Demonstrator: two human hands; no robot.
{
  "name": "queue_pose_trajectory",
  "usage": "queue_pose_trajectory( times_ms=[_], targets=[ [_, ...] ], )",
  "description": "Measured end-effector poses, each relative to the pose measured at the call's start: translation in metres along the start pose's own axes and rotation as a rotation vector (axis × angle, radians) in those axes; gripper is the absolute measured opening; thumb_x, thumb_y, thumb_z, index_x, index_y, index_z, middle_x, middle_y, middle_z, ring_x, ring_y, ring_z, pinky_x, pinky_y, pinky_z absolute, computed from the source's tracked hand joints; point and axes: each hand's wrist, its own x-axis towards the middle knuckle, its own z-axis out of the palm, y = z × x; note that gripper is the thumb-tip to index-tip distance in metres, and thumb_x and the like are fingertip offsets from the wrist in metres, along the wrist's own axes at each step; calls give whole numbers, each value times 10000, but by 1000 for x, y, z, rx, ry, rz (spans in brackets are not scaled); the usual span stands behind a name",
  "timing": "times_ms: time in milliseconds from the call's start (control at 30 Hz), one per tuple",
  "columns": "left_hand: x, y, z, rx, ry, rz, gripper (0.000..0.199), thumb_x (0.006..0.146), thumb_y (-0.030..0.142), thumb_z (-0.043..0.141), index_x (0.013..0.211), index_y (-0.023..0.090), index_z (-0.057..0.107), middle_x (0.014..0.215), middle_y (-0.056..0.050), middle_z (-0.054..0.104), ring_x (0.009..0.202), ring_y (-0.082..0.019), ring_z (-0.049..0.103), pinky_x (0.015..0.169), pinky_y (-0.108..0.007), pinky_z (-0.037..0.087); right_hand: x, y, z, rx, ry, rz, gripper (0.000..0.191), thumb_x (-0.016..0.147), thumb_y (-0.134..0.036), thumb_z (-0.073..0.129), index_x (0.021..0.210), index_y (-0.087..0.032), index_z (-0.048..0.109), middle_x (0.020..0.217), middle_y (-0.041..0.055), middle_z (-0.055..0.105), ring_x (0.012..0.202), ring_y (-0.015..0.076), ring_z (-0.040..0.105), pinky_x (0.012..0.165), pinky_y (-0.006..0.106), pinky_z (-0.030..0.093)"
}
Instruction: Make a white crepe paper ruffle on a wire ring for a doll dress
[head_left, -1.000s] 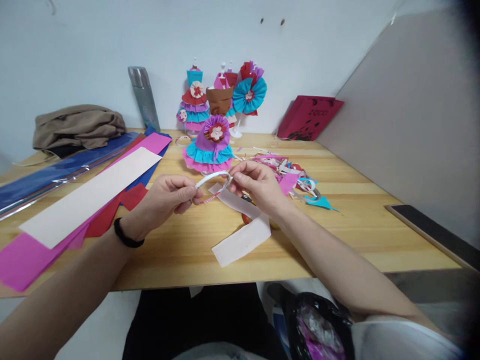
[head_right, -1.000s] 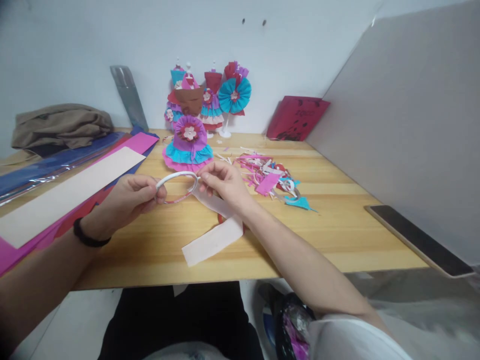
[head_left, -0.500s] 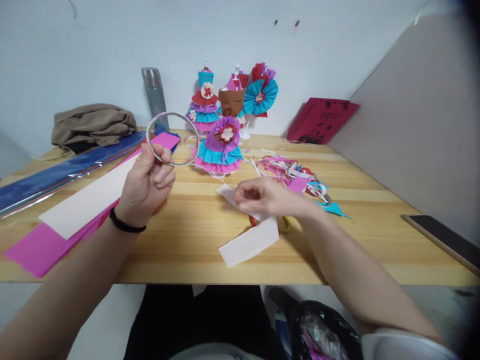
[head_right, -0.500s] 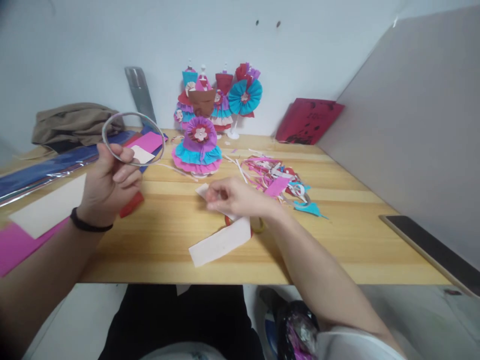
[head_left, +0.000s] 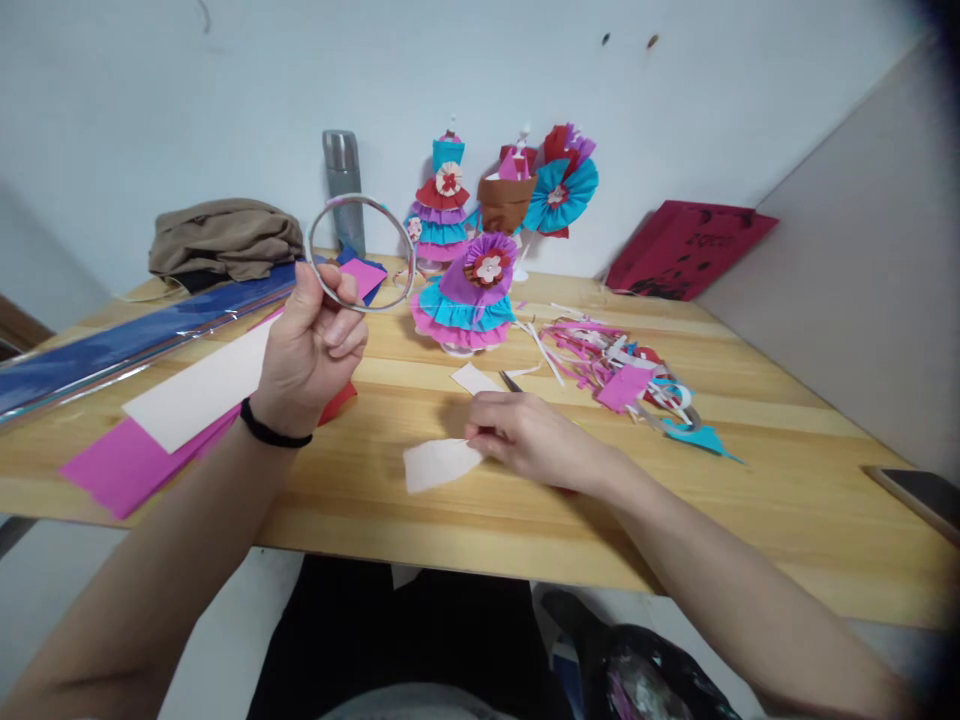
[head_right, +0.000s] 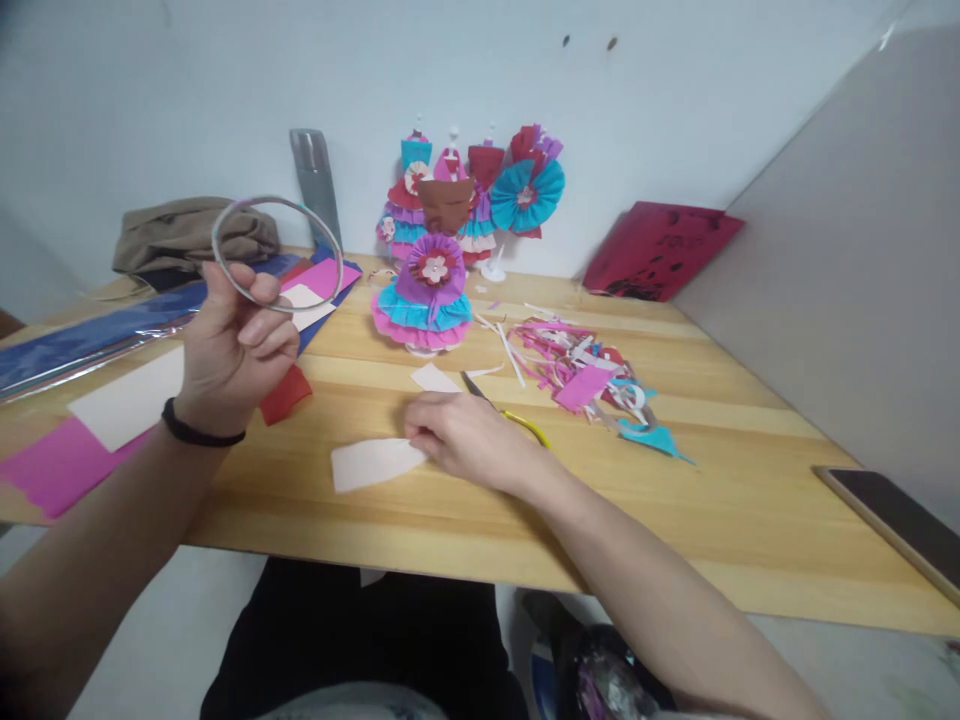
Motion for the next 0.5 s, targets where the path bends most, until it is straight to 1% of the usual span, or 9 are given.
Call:
queue_pose_trajectory(
  times_ms=[67, 133, 200, 233, 300, 333, 367, 433, 500],
  targets=[
    [-1, -1, 0, -5, -14, -5, 550, 1027, 328, 282, 628, 164, 623, 580, 15, 542, 344, -9, 266, 313, -106, 230, 8, -3, 14, 67, 45, -161, 223, 930, -171, 463, 896, -163, 683, 955, 100, 684, 888, 178, 632, 786, 293, 493],
    [-2, -3, 0, 4, -25, -17, 542, 1027, 323, 288, 631, 161, 621, 580, 17, 540, 341, -6, 276, 314, -102, 236, 13, -3, 25, 129, 26, -284, 281, 941, -144, 425, 1053, -176, 681, 1176, 118, 665, 1128, 185, 599, 964, 310, 470],
    [-3, -7, 0, 20, -38, -33, 514, 1022, 319, 321, 635, 158, 619, 580, 20, 536, 338, -4, 288, 315, -103, 242, 14, -1, 26, 174, 35, -317, 356, 938, -116, 400, 1192, -191, 637, 1344, 104, 594, 1261, 163, 532, 1052, 309, 428],
    [-4, -8, -1, 28, -45, -40, 495, 1018, 318, 343, 640, 155, 618, 581, 22, 534, 338, -2, 294, 316, -102, 244, 12, 0, 23, 180, 71, -294, 374, 933, -112, 400, 1225, -192, 619, 1368, 101, 579, 1273, 161, 527, 1056, 316, 428],
    [-4, -11, -1, 43, -57, -50, 448, 1001, 325, 404, 647, 147, 614, 582, 26, 529, 339, 1, 304, 316, -99, 247, 6, 4, 10, 133, 172, -153, 364, 915, -123, 431, 1221, -180, 619, 1298, 113, 623, 1202, 184, 580, 1001, 338, 463],
    [-5, -12, -2, 50, -59, -53, 421, 987, 333, 443, 651, 144, 610, 583, 28, 528, 342, 3, 309, 318, -97, 251, 1, 5, 2, 65, 227, -25, 336, 890, -137, 470, 1178, -171, 640, 1198, 120, 669, 1112, 206, 625, 940, 349, 487],
    [-5, -13, -2, 55, -60, -54, 395, 971, 341, 482, 653, 141, 605, 584, 31, 528, 345, 4, 313, 320, -95, 255, -4, 7, -7, -28, 212, 159, 328, 869, -155, 508, 1166, -168, 645, 1116, 120, 695, 1018, 220, 657, 870, 346, 501],
    [-5, -14, -4, 56, -74, -45, 352, 940, 345, 548, 660, 138, 602, 593, 32, 538, 357, 5, 332, 328, -90, 271, -15, 11, -22, -215, 25, 499, 395, 822, -261, 598, 1207, -179, 632, 872, 96, 722, 792, 240, 678, 694, 328, 487],
    [-5, -16, -7, 51, -113, -32, 308, 911, 333, 602, 674, 136, 615, 615, 27, 563, 381, 5, 366, 344, -85, 294, -25, 18, -31, -269, -178, 638, 522, 753, -340, 673, 1255, -213, 607, 851, 94, 713, 729, 246, 662, 602, 298, 430]
  ],
)
